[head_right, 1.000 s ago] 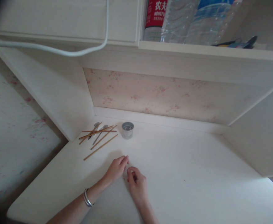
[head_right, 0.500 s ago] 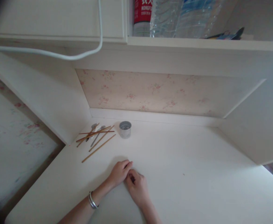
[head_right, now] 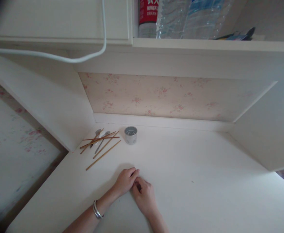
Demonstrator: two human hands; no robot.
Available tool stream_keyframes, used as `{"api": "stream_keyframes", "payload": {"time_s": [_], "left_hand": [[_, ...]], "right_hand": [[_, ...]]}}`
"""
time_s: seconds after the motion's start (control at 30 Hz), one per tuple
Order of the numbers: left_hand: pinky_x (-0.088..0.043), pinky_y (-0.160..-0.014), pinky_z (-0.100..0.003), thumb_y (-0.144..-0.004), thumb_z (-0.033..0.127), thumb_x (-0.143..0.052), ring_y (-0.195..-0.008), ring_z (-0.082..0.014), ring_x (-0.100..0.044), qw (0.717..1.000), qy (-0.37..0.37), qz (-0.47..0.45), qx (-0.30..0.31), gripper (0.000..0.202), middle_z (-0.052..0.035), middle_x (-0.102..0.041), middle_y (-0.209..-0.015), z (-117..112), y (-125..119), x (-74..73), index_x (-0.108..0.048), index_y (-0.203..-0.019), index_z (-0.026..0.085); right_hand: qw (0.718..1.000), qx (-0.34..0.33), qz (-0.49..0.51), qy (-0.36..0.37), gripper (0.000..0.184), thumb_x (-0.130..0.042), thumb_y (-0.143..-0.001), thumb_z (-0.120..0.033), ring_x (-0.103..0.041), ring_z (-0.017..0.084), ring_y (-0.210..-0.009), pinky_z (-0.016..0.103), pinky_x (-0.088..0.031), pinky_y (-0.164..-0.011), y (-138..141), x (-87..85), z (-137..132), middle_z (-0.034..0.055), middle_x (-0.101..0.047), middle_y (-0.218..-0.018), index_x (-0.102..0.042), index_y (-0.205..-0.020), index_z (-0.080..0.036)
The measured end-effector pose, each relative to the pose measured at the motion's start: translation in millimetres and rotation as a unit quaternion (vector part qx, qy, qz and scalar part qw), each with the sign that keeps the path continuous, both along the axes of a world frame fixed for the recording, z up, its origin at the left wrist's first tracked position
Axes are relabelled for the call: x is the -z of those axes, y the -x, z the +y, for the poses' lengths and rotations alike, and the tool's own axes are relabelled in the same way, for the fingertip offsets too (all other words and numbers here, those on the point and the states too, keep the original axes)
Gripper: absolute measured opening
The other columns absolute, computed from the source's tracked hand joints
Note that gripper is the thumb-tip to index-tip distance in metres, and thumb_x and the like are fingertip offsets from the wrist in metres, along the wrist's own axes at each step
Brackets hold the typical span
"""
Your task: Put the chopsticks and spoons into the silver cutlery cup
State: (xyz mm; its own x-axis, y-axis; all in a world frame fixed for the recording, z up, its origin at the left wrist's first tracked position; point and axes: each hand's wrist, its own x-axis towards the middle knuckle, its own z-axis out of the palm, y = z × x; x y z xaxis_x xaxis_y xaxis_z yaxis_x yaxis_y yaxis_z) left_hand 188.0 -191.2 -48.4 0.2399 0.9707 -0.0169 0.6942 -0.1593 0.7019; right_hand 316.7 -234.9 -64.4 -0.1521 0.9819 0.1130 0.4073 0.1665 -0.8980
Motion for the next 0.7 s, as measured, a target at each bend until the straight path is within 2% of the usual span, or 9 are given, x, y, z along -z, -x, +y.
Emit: {"api": "stream_keyframes", "payload": {"time_s": [0.43, 0.7], "left_hand": [[-0.034, -0.062, -0.026, -0.099, 0.042, -0.035, -0.065, -0.0158, -0.060, 1.000, -0.013, 0.018, 0.004, 0.046, -0.0030, -0.069, -0.070, 1.6, 0.6, 5.4, -0.065, -0.073, 0.020], [-0.035, -0.062, -0.026, -0.099, 0.043, -0.035, -0.066, -0.0163, -0.061, 1.000, -0.008, 0.016, 0.006, 0.045, -0.0037, -0.069, -0.071, 0.4, 1.1, 3.1, -0.066, -0.075, 0.021]], "right_hand": [[1.000, -0.008, -0.012, 0.001, 0.018, -0.049, -0.086, -0.018, -0.059, 0.016, -0.063, 0.024, -0.042, -0.059, -0.1, 3.6, 1.7, 0.0028, -0.069, -0.074, -0.067, -0.086, -0.017], [1.000, -0.005, -0.012, 0.002, 0.018, -0.049, -0.085, -0.018, -0.059, 0.016, -0.063, 0.025, -0.042, -0.060, -0.1, 5.7, 1.0, 0.0029, -0.069, -0.074, -0.067, -0.086, -0.017]]}}
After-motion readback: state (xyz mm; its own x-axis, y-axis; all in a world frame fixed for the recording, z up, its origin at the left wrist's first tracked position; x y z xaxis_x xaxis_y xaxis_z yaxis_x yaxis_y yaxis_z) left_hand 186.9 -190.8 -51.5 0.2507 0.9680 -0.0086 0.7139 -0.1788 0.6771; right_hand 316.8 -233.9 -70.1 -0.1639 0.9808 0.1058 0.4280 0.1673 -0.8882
